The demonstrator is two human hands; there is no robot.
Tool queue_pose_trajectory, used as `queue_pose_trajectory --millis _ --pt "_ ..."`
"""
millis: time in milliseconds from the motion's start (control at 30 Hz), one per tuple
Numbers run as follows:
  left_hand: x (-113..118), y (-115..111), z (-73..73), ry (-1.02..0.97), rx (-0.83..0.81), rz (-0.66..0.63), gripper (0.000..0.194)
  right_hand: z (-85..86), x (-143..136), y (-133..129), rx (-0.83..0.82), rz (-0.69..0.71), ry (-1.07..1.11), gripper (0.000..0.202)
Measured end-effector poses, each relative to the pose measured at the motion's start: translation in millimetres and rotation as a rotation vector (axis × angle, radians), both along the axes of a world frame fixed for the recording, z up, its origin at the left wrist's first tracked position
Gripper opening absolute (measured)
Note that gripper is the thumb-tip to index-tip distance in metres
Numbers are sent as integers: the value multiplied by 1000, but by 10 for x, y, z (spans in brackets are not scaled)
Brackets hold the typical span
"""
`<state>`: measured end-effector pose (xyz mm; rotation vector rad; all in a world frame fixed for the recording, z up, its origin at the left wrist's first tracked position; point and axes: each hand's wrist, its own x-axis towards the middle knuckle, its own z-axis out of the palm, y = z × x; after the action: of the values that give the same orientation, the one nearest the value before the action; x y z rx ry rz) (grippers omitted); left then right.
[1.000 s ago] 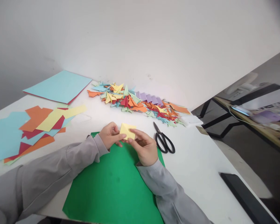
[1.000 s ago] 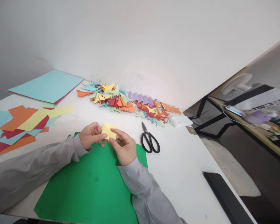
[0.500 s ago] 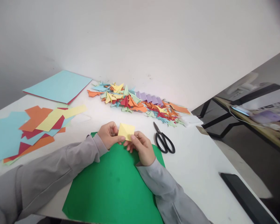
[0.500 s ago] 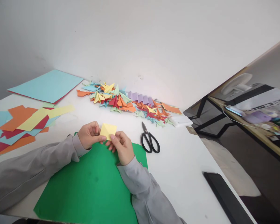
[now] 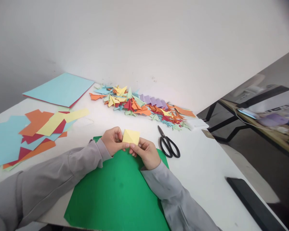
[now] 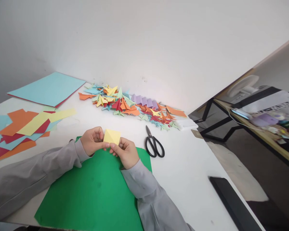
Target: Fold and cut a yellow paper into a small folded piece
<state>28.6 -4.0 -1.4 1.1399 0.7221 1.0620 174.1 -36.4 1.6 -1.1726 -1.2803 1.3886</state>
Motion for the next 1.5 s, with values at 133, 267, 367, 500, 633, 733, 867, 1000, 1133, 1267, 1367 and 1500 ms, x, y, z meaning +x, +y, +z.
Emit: queue_pose_trajectory --millis 133,267,367,500,633,733,867,1000,1133,1267,1367,1500 --pt "10 -4 3 34 -25 35 45 6 -8 9 14 -10 -20 33" --pt "17 17 -30 90 -55 57 44 -18 -26 5 34 -65 -29 33" --pt "15 51 -91 75 -87 74 45 -37 -34 -4 57 -111 -26 32" --pt "0 95 -190 14 -82 49 46 -43 -26 -7 38 -106 -19 31" --pt "-13 97 -207 -3 -62 33 46 -30 -13 2 11 -46 -33 31" --pt "-13 86 -179 4 -70 30 46 -26 -11 6 14 -52 -37 30" --pt "-7 84 -164 9 -92 44 46 -27 -14 6 -1 -80 -16 29" --pt "-6 88 -164 11 -132 53 50 -22 -14 10 -19 -91 -2 28" --pt "-4 91 -154 -3 -157 47 51 -27 -12 7 -11 -110 -5 28" --pt "-6 94 -155 -26 -170 28 53 -49 -12 -2 -4 -116 -4 27" --pt "-8 93 -160 -37 -164 22 54 -60 -18 -1 6 -106 -1 28" --pt "4 95 -160 -69 -133 -12 55 -52 -37 -6 30 -69 -1 29"
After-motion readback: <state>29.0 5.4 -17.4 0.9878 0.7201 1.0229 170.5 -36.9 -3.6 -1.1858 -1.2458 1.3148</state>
